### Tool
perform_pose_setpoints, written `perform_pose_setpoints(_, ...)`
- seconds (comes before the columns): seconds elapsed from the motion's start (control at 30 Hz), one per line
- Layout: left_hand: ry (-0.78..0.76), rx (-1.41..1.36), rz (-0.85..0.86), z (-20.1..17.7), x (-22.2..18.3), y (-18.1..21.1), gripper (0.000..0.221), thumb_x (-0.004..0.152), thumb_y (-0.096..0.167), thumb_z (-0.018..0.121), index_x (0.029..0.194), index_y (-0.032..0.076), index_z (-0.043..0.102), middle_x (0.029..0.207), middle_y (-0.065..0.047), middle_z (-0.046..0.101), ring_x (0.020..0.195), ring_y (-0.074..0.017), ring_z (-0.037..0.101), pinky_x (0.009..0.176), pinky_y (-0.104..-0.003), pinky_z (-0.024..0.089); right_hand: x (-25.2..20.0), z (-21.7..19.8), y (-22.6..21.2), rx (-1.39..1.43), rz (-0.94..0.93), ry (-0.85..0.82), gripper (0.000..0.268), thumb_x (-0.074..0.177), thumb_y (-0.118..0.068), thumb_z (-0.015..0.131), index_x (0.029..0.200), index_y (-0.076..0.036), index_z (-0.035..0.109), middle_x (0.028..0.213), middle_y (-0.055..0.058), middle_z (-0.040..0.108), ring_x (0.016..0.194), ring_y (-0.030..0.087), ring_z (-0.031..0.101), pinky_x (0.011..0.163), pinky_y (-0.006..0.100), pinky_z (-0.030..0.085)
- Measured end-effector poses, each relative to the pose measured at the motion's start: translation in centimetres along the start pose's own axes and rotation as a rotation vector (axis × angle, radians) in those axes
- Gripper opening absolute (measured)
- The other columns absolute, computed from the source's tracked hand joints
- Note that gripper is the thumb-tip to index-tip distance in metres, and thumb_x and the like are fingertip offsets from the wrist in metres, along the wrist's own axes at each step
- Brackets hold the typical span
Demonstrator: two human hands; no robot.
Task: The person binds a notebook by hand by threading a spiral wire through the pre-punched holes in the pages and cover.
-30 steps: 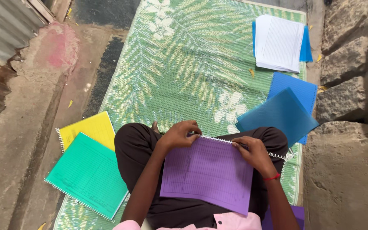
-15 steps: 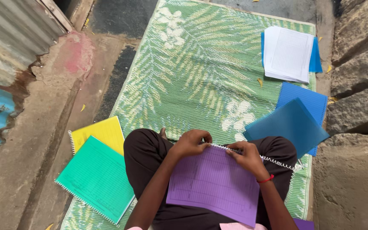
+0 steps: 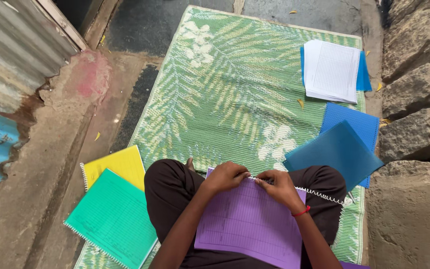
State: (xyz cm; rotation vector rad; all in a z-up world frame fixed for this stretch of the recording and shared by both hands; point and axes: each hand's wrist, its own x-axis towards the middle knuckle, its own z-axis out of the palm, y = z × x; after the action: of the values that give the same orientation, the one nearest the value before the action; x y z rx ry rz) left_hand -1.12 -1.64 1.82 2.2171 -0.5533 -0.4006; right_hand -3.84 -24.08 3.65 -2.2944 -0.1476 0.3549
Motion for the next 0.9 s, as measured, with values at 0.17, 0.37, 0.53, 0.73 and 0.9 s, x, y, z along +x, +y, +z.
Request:
perform_pose_setpoints(0.17, 0.084, -0.085, 0.128, 0.3, 0.0, -0.1, 0.017, 0.086, 0.018, 0.071, 0.099, 0.011, 0.079, 0.09, -0.009, 0.077, 0.083, -0.0296, 0.075, 0.077, -0.042, 0.058, 0.2, 0.5, -0.7, -0.112, 0.017, -0.05, 0.025, 0.09, -0.028, 0.074, 0.107, -0.01, 0.08, 0.095, 0.014, 0.079, 0.084, 0.027, 0.075, 0.075, 0.037, 0.057)
perform_pose_setpoints(0.37, 0.067, -0.01, 0.058, -0.2, -0.5, 0.4, 0.016, 0.087, 0.019, 0.072, 0.099, 0.01, 0.079, 0.095, -0.011, 0.076, 0.091, -0.0307, 0.072, 0.081, -0.043, 0.056, 0.5, 0.8, -1.6, -0.026, 0.015, -0.014, 0.03, 0.084, -0.032, 0.077, 0.102, -0.008, 0.081, 0.091, 0.015, 0.08, 0.081, 0.026, 0.078, 0.074, 0.037, 0.058)
perform_pose_setpoints(0.53, 0.024, 0.022, 0.072, -0.1, -0.1, 0.7, 0.02, 0.09, 0.024, 0.07, 0.1, 0.009, 0.077, 0.097, -0.01, 0.076, 0.093, -0.0298, 0.072, 0.083, -0.043, 0.055, 0.8, 0.4, -1.6, -0.122, 0.119, -0.129, 0.027, 0.092, -0.031, 0.073, 0.106, -0.009, 0.08, 0.085, 0.015, 0.078, 0.074, 0.026, 0.074, 0.072, 0.037, 0.055)
perform_pose_setpoints(0.73, -0.138, 0.156, -0.038, -0.9, -0.2, -0.8, 0.024, 0.098, 0.031, 0.068, 0.101, 0.008, 0.077, 0.093, -0.013, 0.075, 0.089, -0.033, 0.071, 0.085, -0.047, 0.052, 1.2, 1.7, -0.8, 0.006, 0.059, -0.025, 0.029, 0.082, -0.029, 0.08, 0.1, -0.006, 0.082, 0.086, 0.012, 0.082, 0.076, 0.019, 0.078, 0.072, 0.033, 0.06)
perform_pose_setpoints(0.9, -0.029, 0.059, 0.071, -0.2, -0.3, -2.2, 0.017, 0.091, 0.019, 0.067, 0.099, 0.008, 0.078, 0.091, -0.012, 0.076, 0.085, -0.0323, 0.071, 0.078, -0.047, 0.054, 1.7, 1.2, -0.4, 0.068, -0.082, -0.116, 0.03, 0.085, -0.027, 0.077, 0.105, -0.005, 0.078, 0.094, 0.011, 0.079, 0.083, 0.022, 0.076, 0.074, 0.035, 0.059)
